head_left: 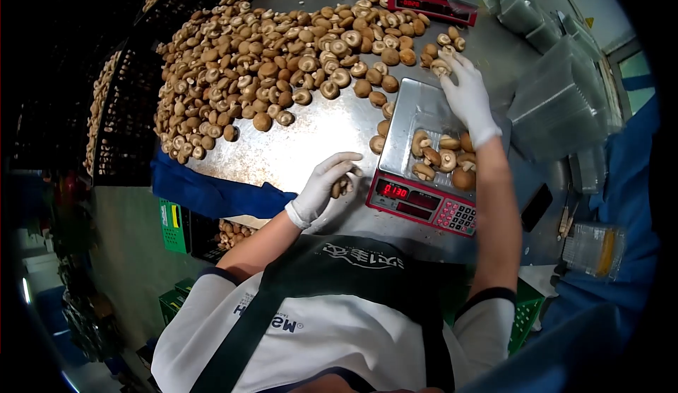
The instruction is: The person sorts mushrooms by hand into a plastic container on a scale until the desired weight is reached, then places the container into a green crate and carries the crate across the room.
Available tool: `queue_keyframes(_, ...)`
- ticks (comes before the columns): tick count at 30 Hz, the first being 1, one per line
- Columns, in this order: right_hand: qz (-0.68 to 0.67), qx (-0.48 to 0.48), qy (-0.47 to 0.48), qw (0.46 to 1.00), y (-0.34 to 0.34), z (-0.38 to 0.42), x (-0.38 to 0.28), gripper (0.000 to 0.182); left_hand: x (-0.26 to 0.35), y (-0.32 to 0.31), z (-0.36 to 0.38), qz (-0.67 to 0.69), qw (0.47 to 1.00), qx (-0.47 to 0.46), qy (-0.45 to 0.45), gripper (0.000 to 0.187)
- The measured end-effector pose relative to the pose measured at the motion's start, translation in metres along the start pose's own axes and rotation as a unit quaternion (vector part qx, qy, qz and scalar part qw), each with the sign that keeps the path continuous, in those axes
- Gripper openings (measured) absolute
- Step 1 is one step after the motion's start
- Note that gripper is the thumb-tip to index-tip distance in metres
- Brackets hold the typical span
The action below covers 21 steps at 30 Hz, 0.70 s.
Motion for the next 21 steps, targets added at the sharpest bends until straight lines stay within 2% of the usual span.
queue_keyframes(2, 0.128, -0.116, -0.087, 0.981, -0.031, -0.024, 0.032, 0.043, 0.002, 0.022, 0.016, 0.005, 0.999, 0.039, -0.007, 0.034)
queue_keyframes(5, 0.170, -0.191, -0.111, 0.960, -0.037, -0.033, 0.046, 0.044, -0.002, 0.064, 0.043, 0.039, 0.991, 0.124, -0.020, 0.034)
queue_keyframes(8, 0.062, -0.053, -0.006, 0.997, -0.009, -0.026, 0.040, 0.039, -0.005, 0.116, 0.089, 0.019, 0.971, 0.239, -0.023, 0.034)
queue_keyframes(10, -0.045, -0.087, -0.023, 0.995, 0.035, -0.008, 0.016, 0.033, -0.003, 0.162, 0.131, -0.099, 0.945, 0.311, -0.014, 0.029)
queue_keyframes(12, -0.067, -0.175, -0.096, 0.978, 0.060, 0.017, 0.023, 0.026, -0.035, 0.226, 0.185, -0.133, 0.888, 0.441, -0.012, 0.020)
queue_keyframes(14, 0.035, -0.216, -0.159, 0.963, 0.085, 0.046, 0.004, 0.023, -0.090, 0.311, 0.250, -0.233, 0.817, 0.527, 0.019, 0.016)
queue_keyframes(16, 0.030, -0.224, -0.168, 0.959, 0.085, 0.064, -0.001, 0.021, -0.150, 0.396, 0.319, -0.321, 0.755, 0.571, 0.032, 0.018)
queue_keyframes(17, 0.026, -0.229, -0.171, 0.958, 0.083, 0.073, -0.005, 0.020, -0.155, 0.404, 0.337, -0.291, 0.746, 0.593, 0.088, 0.022)
queue_keyframes(18, 0.025, -0.214, -0.147, 0.965, 0.083, 0.081, -0.005, 0.020, -0.182, 0.434, 0.358, -0.294, 0.727, 0.612, 0.103, 0.027)
queue_keyframes(19, 0.020, -0.201, -0.117, 0.972, 0.081, 0.084, -0.001, 0.021, -0.160, 0.408, 0.356, -0.448, 0.641, 0.614, 0.110, 0.031)
queue_keyframes(20, 0.008, -0.188, -0.080, 0.979, 0.075, 0.084, -0.001, 0.021, -0.120, 0.365, 0.326, -0.587, 0.530, 0.600, 0.121, 0.036)
queue_keyframes(21, 0.034, -0.167, -0.042, 0.984, 0.076, 0.088, -0.003, 0.023, -0.098, 0.349, 0.308, -0.579, 0.554, 0.593, 0.075, 0.042)
Point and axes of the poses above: each hand's wrist, its own z-axis away from the middle knuckle, its own y-axis out of the back of the hand, x = y × z, the point moved 3 cm from there along -z, towards the middle knuckle, and after that the axes turned 6 degrees about -y, right-handed, at the moved point
